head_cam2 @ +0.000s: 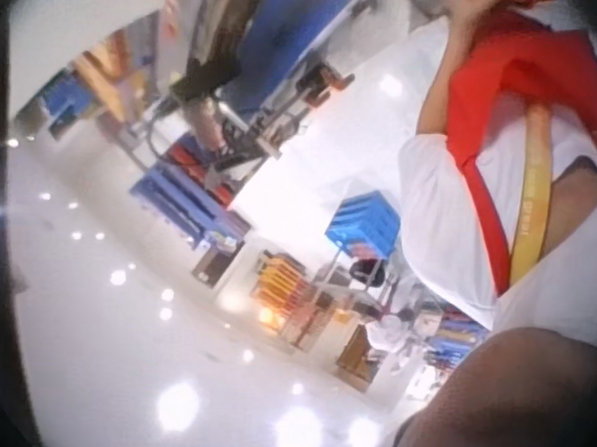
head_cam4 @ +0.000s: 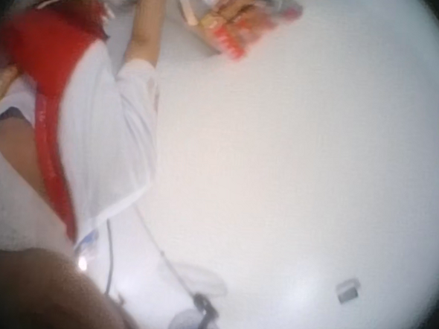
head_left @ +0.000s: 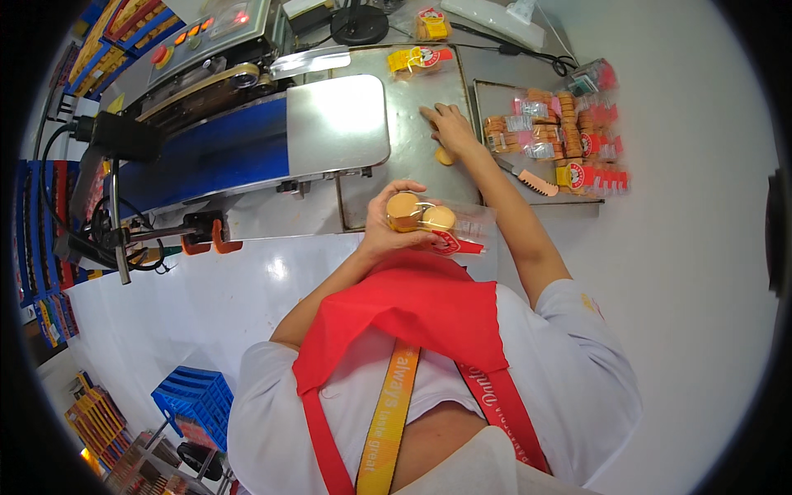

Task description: The person places round cookies into clear plastic bags, seals them, and arranges the packaged cookies on a metal tray. The person repeats this process multiple times, handling cookies and packaging materials by hand.

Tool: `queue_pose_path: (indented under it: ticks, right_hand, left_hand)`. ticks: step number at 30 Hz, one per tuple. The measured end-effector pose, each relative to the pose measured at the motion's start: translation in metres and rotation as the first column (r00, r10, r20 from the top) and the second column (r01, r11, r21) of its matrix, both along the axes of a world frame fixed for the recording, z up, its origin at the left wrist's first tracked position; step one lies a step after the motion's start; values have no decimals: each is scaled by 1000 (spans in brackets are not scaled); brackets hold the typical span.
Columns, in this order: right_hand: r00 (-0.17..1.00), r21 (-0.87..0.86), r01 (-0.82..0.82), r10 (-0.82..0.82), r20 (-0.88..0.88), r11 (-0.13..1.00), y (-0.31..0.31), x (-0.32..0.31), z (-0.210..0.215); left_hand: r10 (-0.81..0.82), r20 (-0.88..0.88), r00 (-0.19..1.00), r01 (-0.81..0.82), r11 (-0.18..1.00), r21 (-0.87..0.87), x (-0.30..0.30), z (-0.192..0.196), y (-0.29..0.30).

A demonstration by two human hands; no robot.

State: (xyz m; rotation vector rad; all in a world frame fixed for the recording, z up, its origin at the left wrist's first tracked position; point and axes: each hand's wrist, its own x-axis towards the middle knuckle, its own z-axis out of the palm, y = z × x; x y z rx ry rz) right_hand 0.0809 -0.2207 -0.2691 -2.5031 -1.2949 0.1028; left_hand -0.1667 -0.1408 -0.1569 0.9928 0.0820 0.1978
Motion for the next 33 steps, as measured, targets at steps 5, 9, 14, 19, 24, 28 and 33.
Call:
queue_pose_path:
  ticks: [5,9,14,19,24,28,33]
  right_hand:
    - [997,-36,-53,51,-50,998,4,-11,-3]
    - [995,321,97,-97,-15,942,-7,-37,77]
    - [899,522,-53,268,-346,851,-33,-110,204]
    - [904,544,-331,424,-51,771,5,-157,227]
    - [840,385,-543,496,222,747,23,-166,241]
    - [808,412,-587,538,242,697,26,-166,239]
    - [853,636,-294,496,-162,714,28,-160,220]
  left_hand:
    - [128,128,983,-157,955,252,-34,13,40]
    - [206,244,948,-299,841,451,-46,24,72]
    - [327,159,931,-362,883,298,-55,23,92]
    - [218,61,974,-214,974,-76,-52,33,91]
    - [113,143,983,-94,987,-133,-48,22,90]
    - [25,145,989,-10,995,-102,-51,30,102]
    - [216,126,968,-190,963,-192,-62,17,108]
